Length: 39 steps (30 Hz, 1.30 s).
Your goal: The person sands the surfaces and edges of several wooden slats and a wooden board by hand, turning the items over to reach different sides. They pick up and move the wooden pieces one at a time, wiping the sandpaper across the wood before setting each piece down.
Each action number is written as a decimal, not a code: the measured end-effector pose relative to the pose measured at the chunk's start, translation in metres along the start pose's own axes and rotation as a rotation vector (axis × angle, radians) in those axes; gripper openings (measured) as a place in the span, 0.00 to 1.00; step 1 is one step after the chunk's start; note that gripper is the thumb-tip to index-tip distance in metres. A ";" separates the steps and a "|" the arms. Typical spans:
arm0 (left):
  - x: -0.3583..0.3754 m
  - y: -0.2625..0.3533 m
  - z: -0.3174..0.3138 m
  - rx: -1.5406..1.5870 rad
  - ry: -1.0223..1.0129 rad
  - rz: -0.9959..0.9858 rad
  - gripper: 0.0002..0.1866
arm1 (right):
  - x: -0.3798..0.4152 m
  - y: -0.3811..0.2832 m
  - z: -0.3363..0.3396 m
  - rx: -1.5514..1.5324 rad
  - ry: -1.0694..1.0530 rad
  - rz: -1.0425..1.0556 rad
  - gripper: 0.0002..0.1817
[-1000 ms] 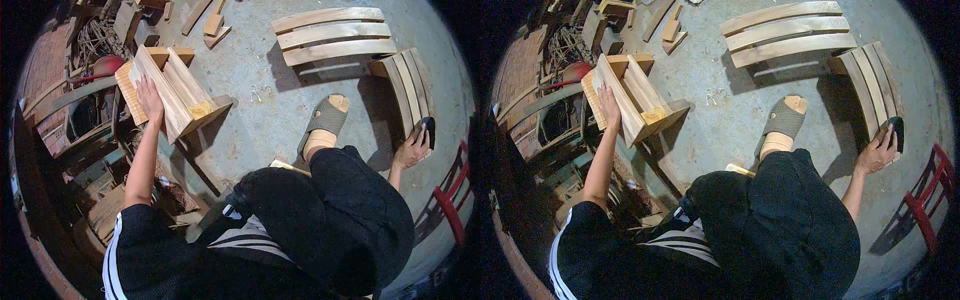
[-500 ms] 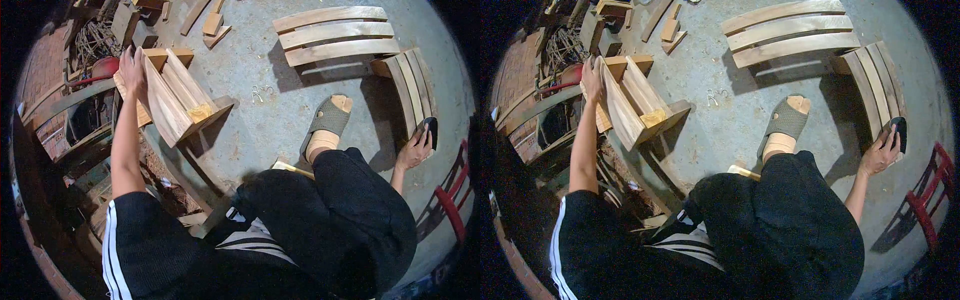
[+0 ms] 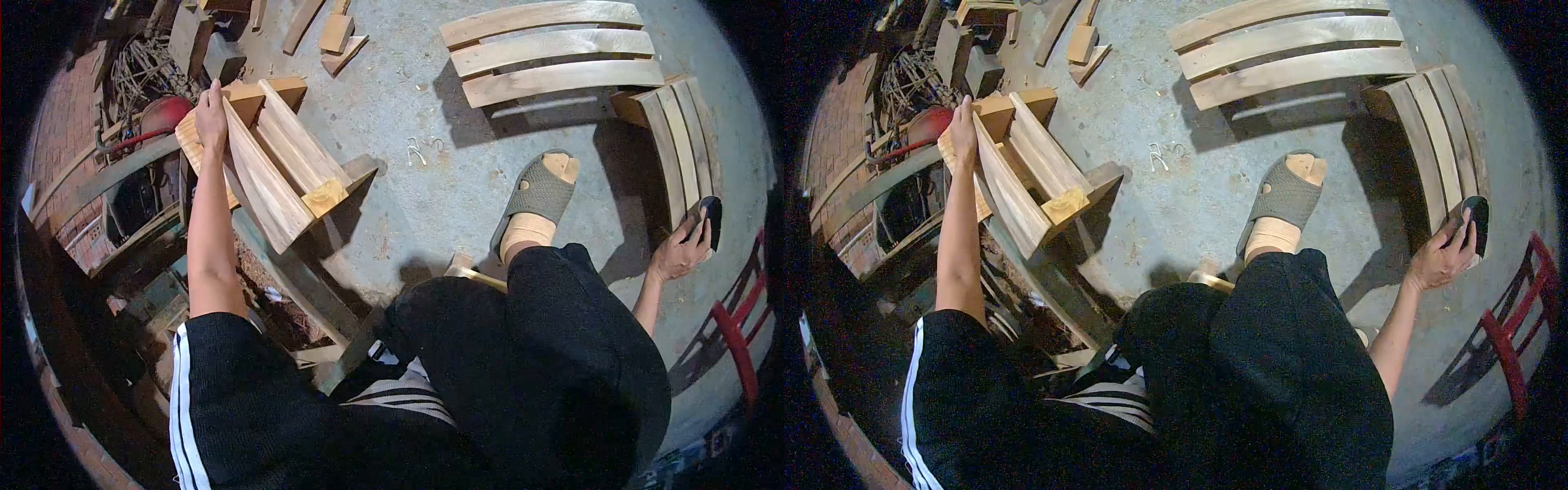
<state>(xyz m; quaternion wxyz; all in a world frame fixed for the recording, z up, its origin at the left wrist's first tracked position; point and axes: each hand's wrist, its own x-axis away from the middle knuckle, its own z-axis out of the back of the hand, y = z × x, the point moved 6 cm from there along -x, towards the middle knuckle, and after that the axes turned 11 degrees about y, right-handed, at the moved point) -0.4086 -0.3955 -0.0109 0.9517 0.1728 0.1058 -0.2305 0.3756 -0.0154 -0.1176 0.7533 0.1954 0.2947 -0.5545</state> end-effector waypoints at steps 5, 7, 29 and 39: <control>-0.001 -0.002 -0.001 -0.065 -0.004 0.046 0.33 | 0.001 0.003 -0.001 0.007 -0.010 -0.043 0.18; -0.002 -0.003 -0.002 -0.096 -0.006 0.047 0.33 | 0.003 0.008 -0.005 0.020 -0.009 -0.018 0.17; -0.003 -0.005 -0.001 -0.056 0.012 0.048 0.33 | 0.000 0.000 -0.002 0.002 0.022 0.002 0.17; -0.011 -0.025 -0.006 -0.098 -0.029 0.055 0.34 | 0.000 0.000 -0.002 0.004 0.043 0.009 0.17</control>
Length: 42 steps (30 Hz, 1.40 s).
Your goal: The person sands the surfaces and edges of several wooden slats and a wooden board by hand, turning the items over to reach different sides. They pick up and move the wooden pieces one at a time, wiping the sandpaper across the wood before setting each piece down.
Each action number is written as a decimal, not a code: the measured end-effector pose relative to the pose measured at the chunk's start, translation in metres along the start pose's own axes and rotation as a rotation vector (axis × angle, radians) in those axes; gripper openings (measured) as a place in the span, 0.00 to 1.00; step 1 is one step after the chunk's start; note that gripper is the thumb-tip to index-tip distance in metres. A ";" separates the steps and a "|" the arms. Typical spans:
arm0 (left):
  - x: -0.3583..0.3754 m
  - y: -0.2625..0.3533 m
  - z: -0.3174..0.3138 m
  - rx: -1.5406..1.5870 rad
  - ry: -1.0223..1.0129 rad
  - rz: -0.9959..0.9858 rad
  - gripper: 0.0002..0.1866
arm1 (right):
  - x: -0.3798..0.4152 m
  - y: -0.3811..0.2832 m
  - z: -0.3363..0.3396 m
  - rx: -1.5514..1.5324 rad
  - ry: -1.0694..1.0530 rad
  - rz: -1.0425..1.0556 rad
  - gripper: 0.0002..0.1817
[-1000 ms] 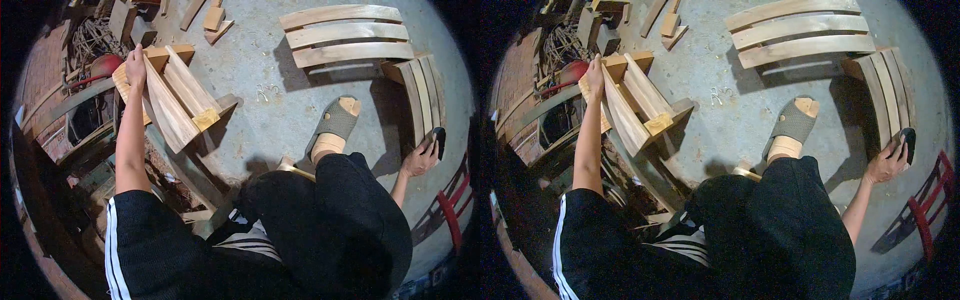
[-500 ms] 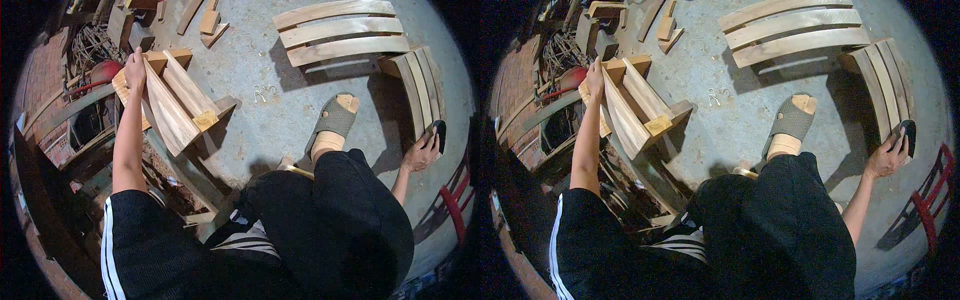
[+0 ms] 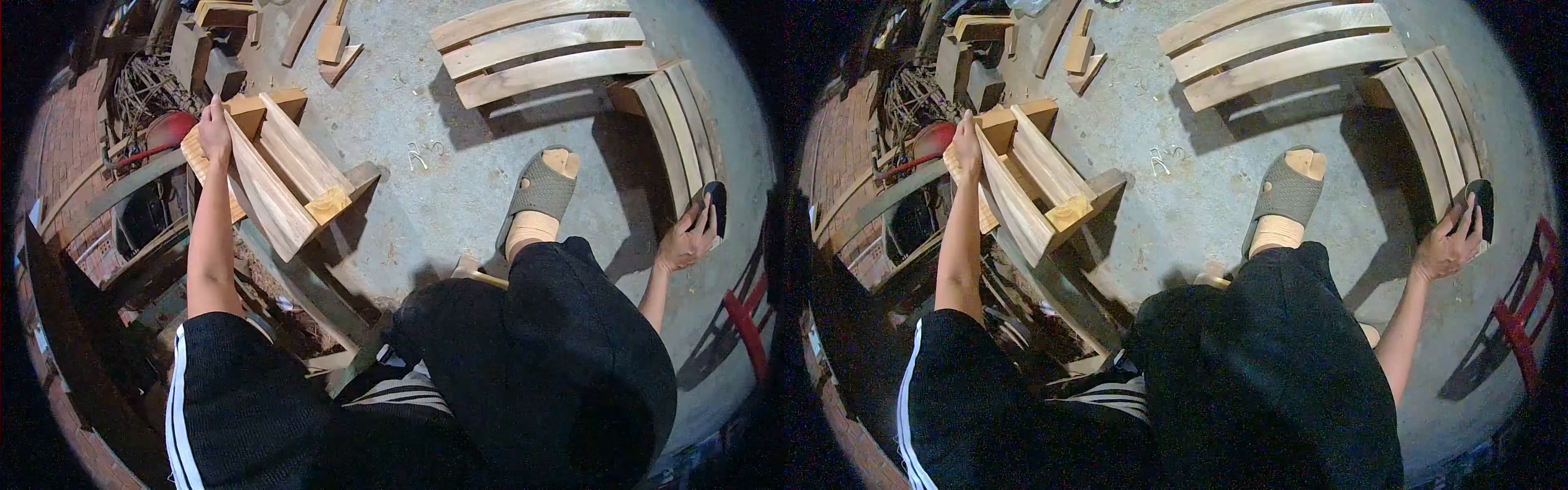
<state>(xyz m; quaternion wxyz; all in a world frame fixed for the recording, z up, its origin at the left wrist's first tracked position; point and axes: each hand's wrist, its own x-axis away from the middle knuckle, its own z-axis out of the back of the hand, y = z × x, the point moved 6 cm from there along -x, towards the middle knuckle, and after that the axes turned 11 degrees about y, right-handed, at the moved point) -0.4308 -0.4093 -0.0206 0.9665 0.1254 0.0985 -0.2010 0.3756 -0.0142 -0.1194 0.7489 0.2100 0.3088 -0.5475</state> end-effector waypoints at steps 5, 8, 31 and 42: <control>0.005 0.009 0.005 0.007 0.051 -0.013 0.34 | 0.002 0.003 -0.003 -0.023 -0.009 -0.033 0.17; 0.006 0.010 0.005 0.010 0.054 -0.008 0.34 | 0.002 0.001 0.000 -0.023 -0.007 -0.038 0.18; 0.006 0.011 0.007 -0.009 0.031 -0.006 0.34 | 0.003 0.002 -0.001 -0.016 -0.007 -0.050 0.17; 0.007 0.014 0.007 0.043 0.090 -0.053 0.33 | 0.003 0.002 -0.001 -0.039 -0.011 -0.055 0.18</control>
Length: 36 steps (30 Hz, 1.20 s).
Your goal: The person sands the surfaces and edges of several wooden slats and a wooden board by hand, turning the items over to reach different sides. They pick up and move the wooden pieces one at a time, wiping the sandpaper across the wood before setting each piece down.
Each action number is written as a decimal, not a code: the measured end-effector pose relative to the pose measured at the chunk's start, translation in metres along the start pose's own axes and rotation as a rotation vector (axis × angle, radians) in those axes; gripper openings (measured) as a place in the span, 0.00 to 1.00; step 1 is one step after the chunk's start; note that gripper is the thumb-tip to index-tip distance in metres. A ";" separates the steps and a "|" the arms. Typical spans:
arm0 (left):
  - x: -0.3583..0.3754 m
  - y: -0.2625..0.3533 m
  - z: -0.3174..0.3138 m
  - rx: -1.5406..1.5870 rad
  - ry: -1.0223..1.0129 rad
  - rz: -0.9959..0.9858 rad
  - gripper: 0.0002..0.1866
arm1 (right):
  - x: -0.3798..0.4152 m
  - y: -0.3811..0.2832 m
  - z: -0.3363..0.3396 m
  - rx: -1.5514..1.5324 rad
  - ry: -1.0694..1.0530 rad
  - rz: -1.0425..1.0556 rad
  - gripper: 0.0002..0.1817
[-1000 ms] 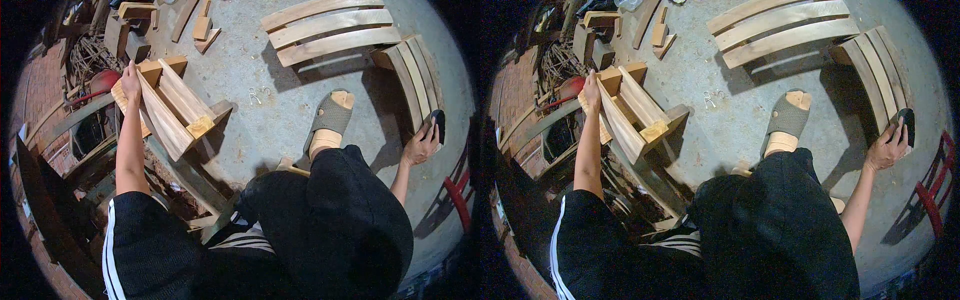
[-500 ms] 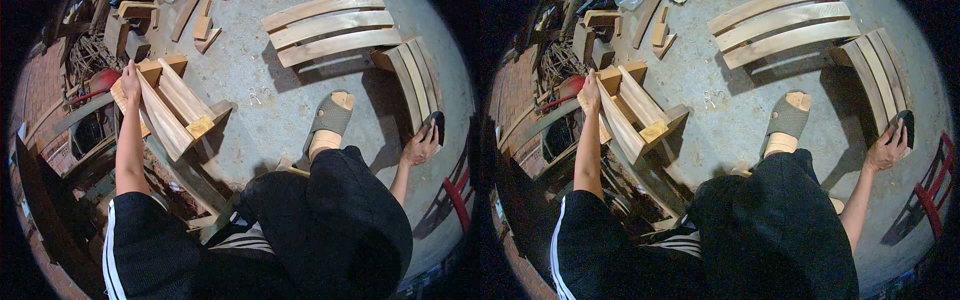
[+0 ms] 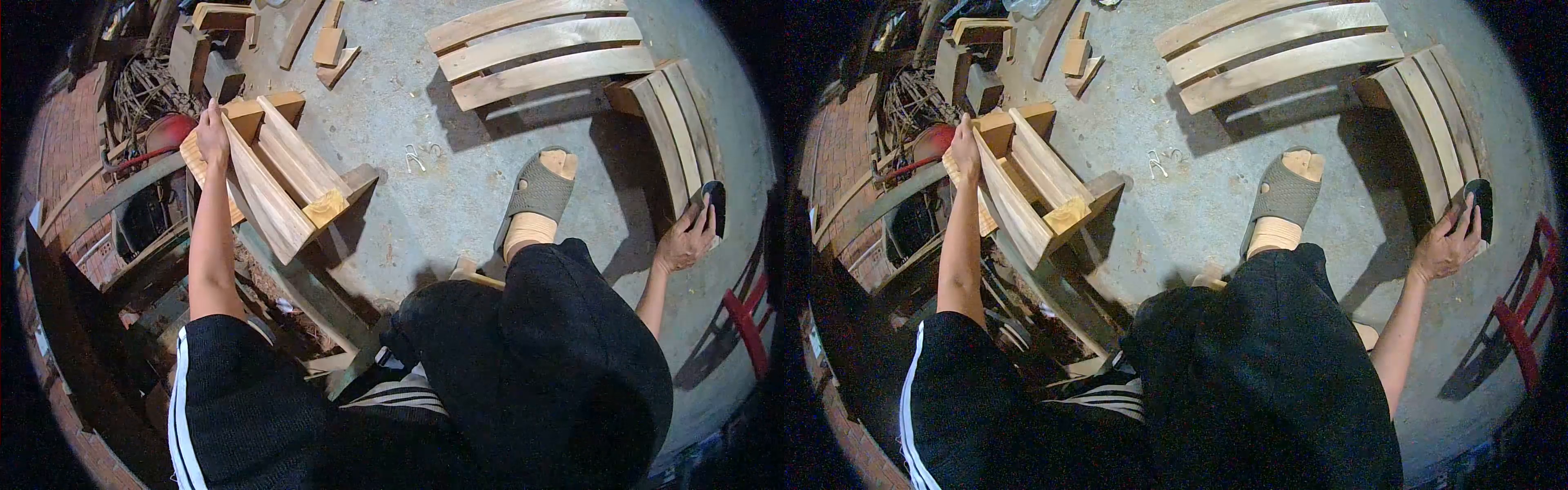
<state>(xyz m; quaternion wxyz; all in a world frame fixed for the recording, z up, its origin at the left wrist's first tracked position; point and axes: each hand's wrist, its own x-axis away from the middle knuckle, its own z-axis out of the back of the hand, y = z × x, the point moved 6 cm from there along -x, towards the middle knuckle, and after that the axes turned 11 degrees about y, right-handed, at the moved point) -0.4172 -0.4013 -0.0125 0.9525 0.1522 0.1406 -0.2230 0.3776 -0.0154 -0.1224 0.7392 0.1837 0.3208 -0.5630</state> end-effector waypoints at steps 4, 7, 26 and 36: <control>0.000 -0.002 0.000 -0.023 -0.023 0.036 0.33 | 0.000 0.000 -0.001 0.009 0.002 -0.003 0.18; -0.002 -0.006 -0.001 -0.047 -0.049 0.057 0.33 | -0.001 -0.002 0.000 0.007 0.005 0.010 0.17; 0.005 0.007 0.009 -0.149 -0.072 -0.173 0.25 | -0.001 -0.006 0.001 0.065 -0.038 0.019 0.18; -0.012 -0.039 0.003 -0.042 -0.110 -0.408 0.24 | -0.005 -0.016 0.012 -0.032 -0.056 -0.180 0.24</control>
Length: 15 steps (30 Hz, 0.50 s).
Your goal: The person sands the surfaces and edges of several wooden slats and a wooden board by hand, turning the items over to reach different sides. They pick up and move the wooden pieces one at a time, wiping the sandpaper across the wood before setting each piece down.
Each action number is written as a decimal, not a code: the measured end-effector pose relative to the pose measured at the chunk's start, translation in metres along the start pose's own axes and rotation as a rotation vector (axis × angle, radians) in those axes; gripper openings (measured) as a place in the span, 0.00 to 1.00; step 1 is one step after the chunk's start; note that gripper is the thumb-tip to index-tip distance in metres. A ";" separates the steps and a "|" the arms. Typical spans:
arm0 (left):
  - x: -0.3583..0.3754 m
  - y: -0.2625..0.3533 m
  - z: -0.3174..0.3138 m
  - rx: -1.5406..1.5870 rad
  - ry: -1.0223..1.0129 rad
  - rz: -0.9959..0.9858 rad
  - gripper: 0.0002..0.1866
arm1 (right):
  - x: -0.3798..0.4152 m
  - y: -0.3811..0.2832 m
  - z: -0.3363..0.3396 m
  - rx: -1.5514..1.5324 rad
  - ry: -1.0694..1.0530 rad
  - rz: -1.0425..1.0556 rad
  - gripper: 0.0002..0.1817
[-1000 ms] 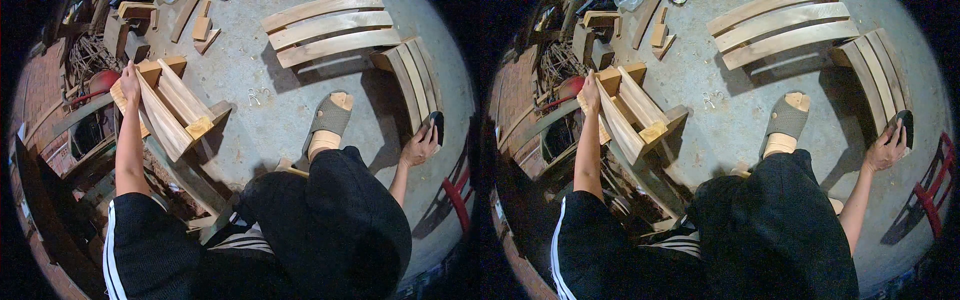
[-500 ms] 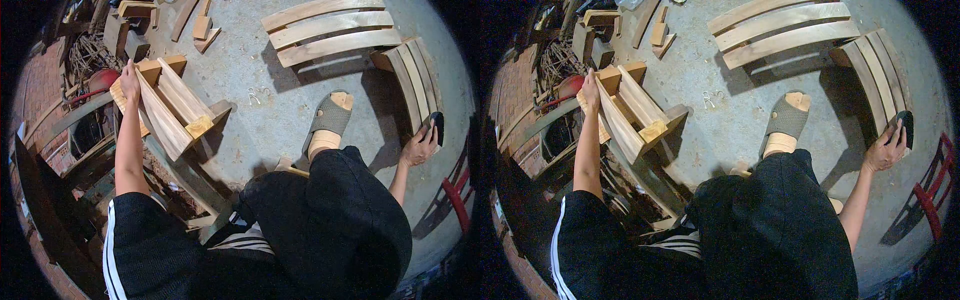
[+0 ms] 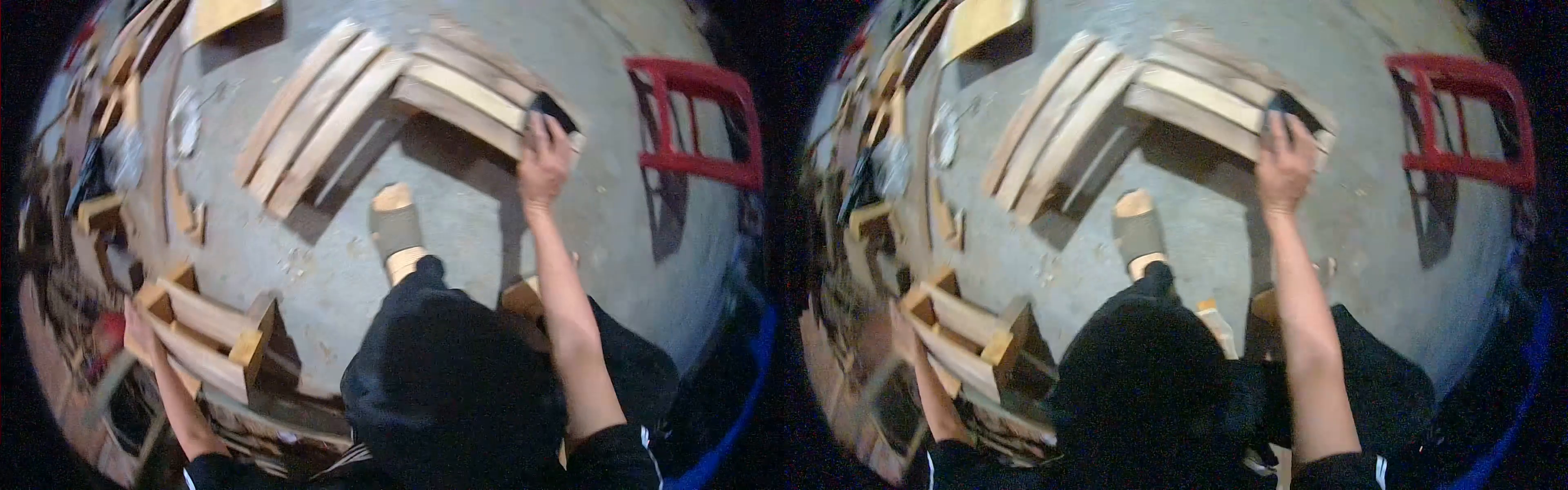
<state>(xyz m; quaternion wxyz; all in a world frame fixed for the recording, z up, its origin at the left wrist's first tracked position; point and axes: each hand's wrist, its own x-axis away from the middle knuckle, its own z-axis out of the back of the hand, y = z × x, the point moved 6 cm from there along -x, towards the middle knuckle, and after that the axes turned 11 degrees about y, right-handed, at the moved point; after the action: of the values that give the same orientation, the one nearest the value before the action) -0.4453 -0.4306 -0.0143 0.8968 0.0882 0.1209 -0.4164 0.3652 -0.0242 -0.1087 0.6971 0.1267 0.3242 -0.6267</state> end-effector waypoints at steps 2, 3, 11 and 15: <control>-0.006 -0.032 -0.023 0.329 0.027 0.123 0.27 | 0.000 0.003 0.001 -0.017 0.016 0.014 0.26; -0.008 -0.017 -0.032 0.324 0.020 0.220 0.29 | -0.002 0.002 0.004 -0.012 0.005 0.009 0.28; -0.033 0.024 -0.011 -0.197 0.127 -0.049 0.26 | -0.001 -0.001 0.009 -0.004 0.005 -0.022 0.31; -0.058 0.157 -0.018 -0.453 0.075 -0.426 0.24 | -0.002 0.004 0.009 -0.012 -0.026 -0.004 0.32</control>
<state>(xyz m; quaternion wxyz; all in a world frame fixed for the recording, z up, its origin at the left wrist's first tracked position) -0.3634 -0.2841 -0.0056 0.7810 -0.1257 0.2595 -0.5540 0.3718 -0.0272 -0.1016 0.7009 0.1136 0.3191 -0.6277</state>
